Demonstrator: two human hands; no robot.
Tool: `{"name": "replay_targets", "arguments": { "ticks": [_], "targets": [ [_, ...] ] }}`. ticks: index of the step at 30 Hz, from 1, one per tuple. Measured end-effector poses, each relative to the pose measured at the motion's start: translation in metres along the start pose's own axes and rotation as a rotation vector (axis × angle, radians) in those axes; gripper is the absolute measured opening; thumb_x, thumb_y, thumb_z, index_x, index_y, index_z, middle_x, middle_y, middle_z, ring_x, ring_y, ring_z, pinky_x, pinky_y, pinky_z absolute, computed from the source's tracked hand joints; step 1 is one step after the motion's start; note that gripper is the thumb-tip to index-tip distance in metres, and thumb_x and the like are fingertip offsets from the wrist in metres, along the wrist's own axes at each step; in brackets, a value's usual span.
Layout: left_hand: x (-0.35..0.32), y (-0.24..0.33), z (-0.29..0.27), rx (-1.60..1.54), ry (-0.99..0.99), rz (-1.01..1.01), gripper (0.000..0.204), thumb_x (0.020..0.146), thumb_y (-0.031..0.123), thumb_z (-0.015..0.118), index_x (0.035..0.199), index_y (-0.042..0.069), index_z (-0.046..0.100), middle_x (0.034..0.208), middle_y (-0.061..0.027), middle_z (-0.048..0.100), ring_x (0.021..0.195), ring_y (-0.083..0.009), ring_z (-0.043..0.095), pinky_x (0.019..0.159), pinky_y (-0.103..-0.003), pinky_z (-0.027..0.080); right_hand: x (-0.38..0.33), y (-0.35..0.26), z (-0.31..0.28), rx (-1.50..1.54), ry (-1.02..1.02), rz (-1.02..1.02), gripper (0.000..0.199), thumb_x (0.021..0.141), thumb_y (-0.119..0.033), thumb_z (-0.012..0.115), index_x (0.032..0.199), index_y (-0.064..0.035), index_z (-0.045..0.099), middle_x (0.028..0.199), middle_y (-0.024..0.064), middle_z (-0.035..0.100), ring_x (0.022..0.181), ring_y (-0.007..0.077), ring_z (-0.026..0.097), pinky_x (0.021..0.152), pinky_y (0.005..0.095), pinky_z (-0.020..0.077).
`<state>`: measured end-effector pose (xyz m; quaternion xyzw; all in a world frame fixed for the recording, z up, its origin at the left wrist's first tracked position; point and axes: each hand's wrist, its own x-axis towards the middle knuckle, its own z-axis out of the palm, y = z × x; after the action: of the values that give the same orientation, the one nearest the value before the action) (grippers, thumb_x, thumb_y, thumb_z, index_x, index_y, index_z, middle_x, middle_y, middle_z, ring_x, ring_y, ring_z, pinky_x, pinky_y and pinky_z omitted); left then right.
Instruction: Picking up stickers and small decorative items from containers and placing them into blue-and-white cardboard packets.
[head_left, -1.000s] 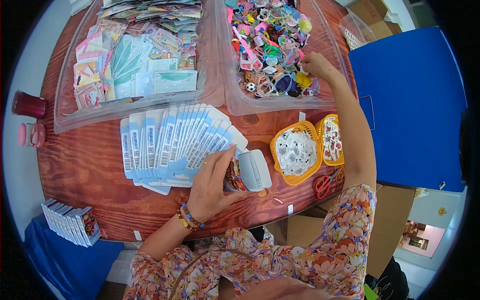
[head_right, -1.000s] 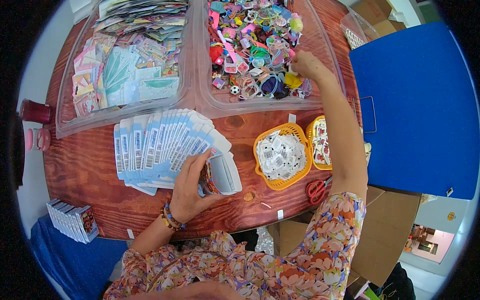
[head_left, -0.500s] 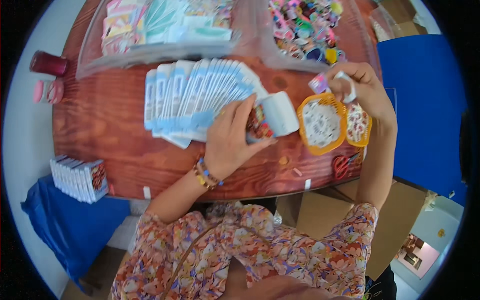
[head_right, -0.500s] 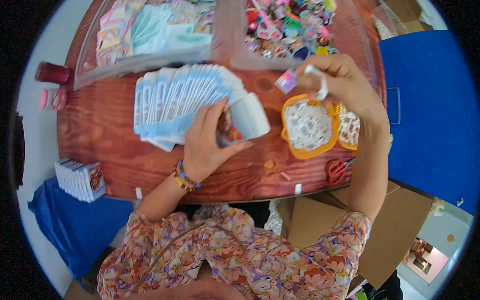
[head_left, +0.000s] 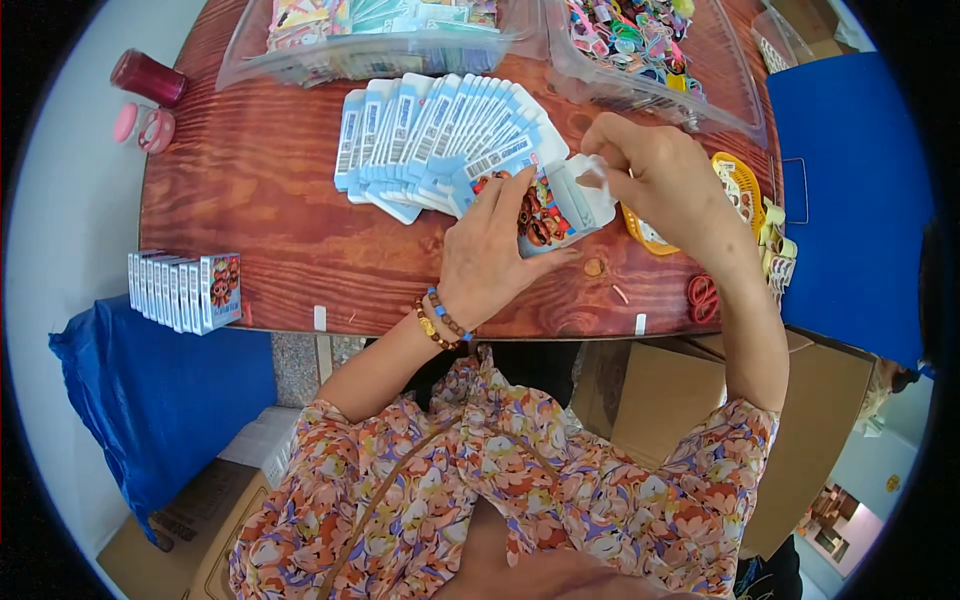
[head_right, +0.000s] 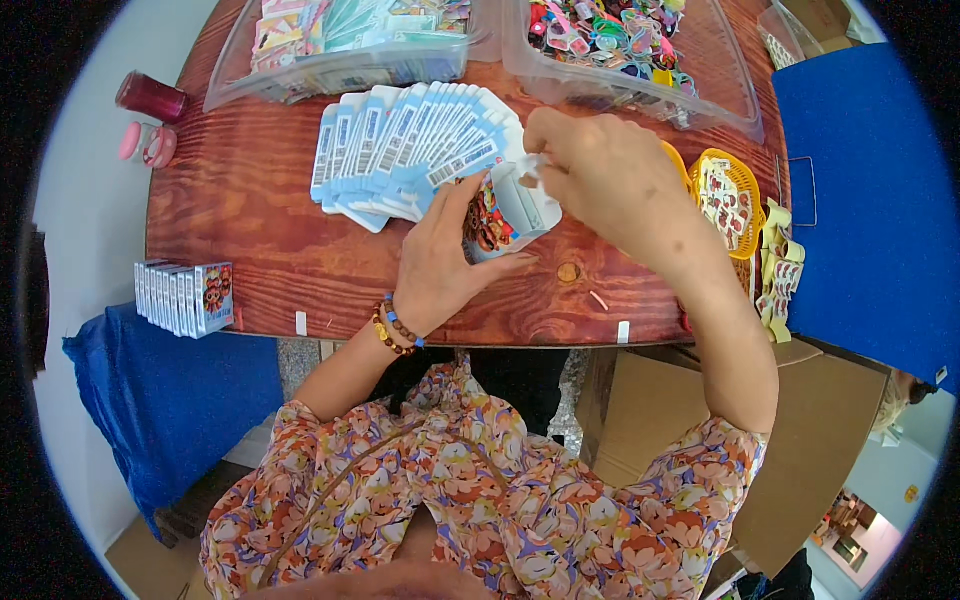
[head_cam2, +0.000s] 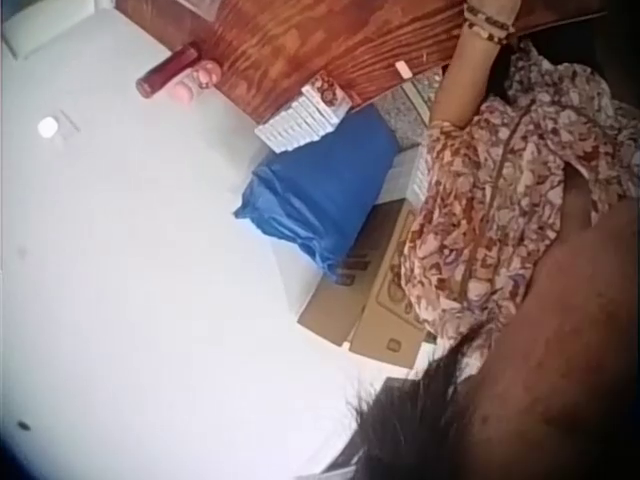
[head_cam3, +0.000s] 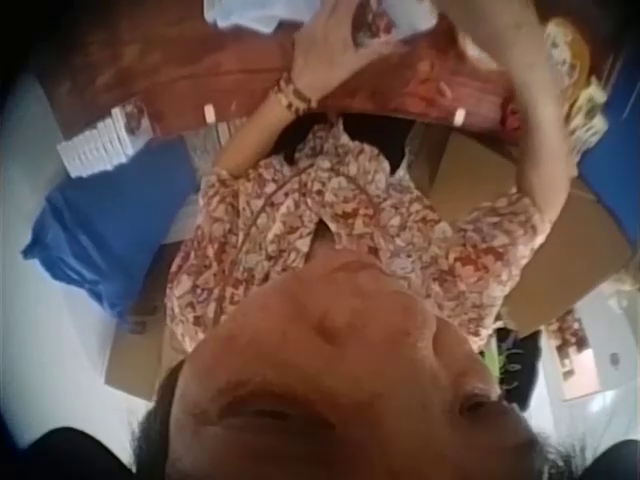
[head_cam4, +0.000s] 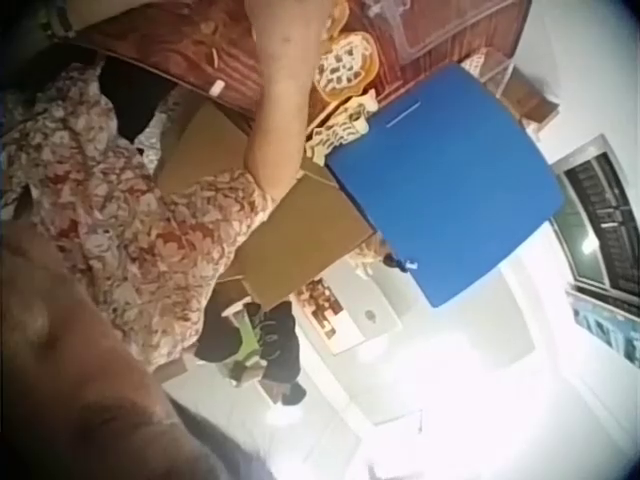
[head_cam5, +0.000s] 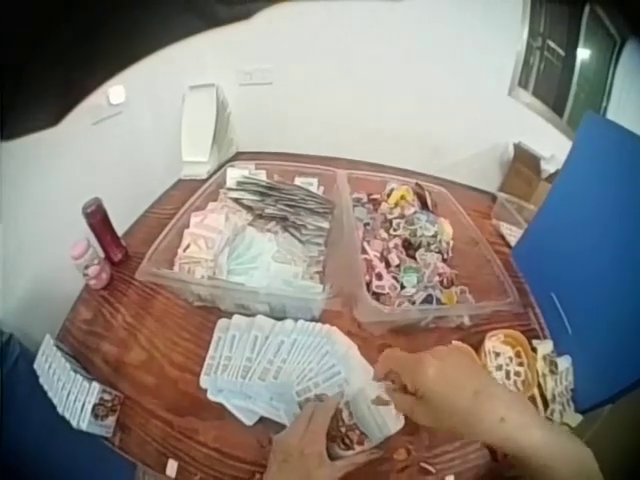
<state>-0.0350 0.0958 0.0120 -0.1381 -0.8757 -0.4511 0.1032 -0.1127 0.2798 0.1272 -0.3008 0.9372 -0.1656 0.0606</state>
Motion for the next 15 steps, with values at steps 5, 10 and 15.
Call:
{"name": "replay_targets", "arguments": {
  "ticks": [5,10,15],
  "targets": [
    [-0.011,0.008,-0.002,0.129,-0.009,0.007,0.089,0.071,0.044,0.085,0.138,0.002,0.045,0.113,-0.0188,0.057,0.101,-0.0368,0.062,0.078,-0.046,0.055,-0.009,-0.020,0.012,-0.491,0.063,-0.046,0.023,0.082,-0.015,0.072,0.100,-0.0081,0.059,0.070,0.0119,0.065,0.073,0.0342,0.068,0.061,0.0432,0.0514],
    [-0.017,0.012,-0.003,0.101,-0.030,-0.015,0.087,0.071,0.045,0.085,0.137,0.002,0.046,0.114,-0.0188,0.058,0.101,-0.0364,0.063,0.078,-0.046,0.055,-0.021,-0.021,0.014,-0.383,0.105,-0.162,0.024,0.081,-0.014,0.074,0.100,-0.0069,0.061,0.079,0.0115,0.067,0.073,0.0337,0.068,0.063,0.0431,0.0521],
    [-0.021,0.011,0.002,0.143,0.001,0.016,0.087,0.072,0.046,0.084,0.136,0.002,0.046,0.112,-0.0178,0.058,0.099,-0.0361,0.063,0.077,-0.045,0.055,-0.037,-0.031,0.021,-0.301,0.130,-0.126,0.010,0.085,-0.012,0.069,0.091,-0.0050,0.063,0.081,0.0123,0.068,0.071,0.0324,0.068,0.059,0.0415,0.0532]
  ]
}}
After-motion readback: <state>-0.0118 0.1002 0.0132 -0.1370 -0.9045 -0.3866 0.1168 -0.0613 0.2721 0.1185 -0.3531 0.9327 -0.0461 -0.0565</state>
